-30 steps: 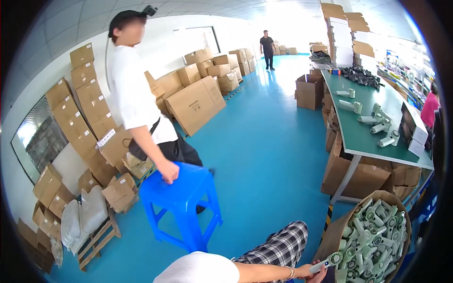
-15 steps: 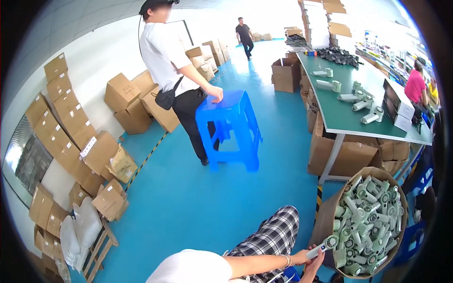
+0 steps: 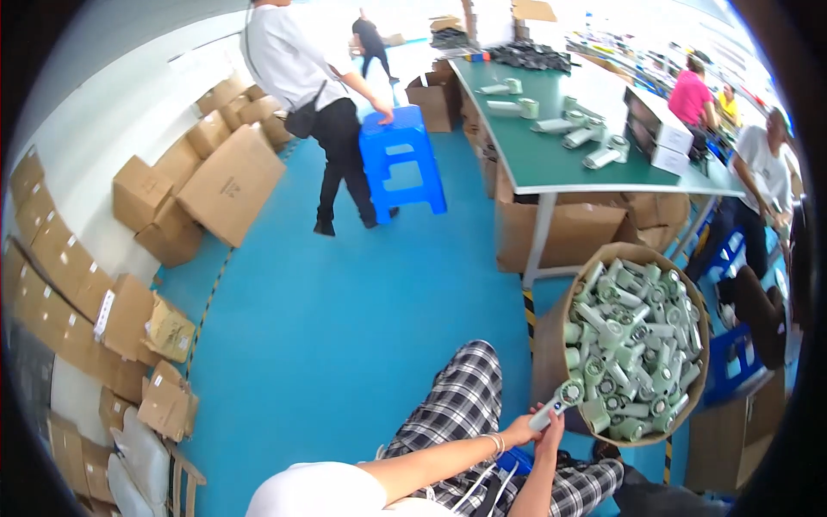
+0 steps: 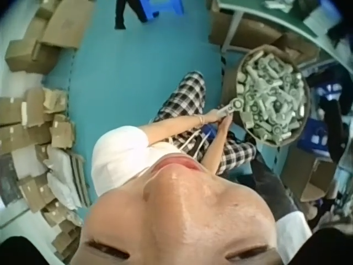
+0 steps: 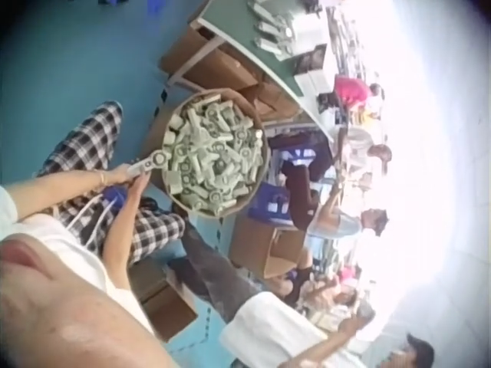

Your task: The person assembles portable fans by inserting internal fan components into the fan housings, tests them by turning them on, and places the completed fans onto a table by hand.

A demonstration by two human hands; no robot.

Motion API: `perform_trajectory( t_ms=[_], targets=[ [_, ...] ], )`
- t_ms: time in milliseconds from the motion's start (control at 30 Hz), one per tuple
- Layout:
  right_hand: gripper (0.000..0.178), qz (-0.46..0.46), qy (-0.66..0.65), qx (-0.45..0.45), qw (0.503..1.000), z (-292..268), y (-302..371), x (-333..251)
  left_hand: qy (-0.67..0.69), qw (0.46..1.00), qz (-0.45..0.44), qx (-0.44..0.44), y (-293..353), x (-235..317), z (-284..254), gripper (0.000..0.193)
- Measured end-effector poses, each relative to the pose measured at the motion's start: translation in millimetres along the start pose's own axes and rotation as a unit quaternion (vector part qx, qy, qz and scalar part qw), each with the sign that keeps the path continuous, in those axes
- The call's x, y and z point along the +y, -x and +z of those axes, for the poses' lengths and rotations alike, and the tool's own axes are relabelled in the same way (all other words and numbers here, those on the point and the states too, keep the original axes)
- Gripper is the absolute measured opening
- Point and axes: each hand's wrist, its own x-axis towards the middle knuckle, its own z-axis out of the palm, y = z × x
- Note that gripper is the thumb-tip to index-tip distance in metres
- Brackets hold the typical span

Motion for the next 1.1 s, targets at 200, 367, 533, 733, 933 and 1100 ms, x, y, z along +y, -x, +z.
perform_trajectory(
  t_ms=[200,367,533,733,933,1100],
  targets=[
    [0.034,-0.008,0.014,-0.003,1.000,-0.6,0.5,-2.9,-0.008,1.000,0.017,-0.007,5.6,13.0,0.9,0.029],
    [0.032,-0.002,0.025,0.000,1.000,10.2,7.3,-9.2,0.010,1.000,-0.023,-0.010,3.8,12.1,-1.0,0.028],
    [0.032,0.001,0.026,0.000,1.000,8.3,5.6,-8.7,-0.008,0.999,-0.037,-0.011,3.4,12.8,-1.4,0.028],
    [0.031,-0.006,0.023,-0.004,1.000,6.8,6.4,-7.4,-0.017,0.999,-0.044,-0.011,2.1,11.0,-1.7,0.029],
    [0.034,0.002,0.015,0.006,1.000,9.6,7.5,-9.5,-0.027,0.999,-0.045,-0.014,-1.0,6.4,-3.2,0.028],
    [0.035,0.005,0.014,-0.001,1.000,6.8,5.6,-8.9,-0.009,0.998,-0.056,-0.004,-0.1,6.4,-2.2,0.031]
  ],
)
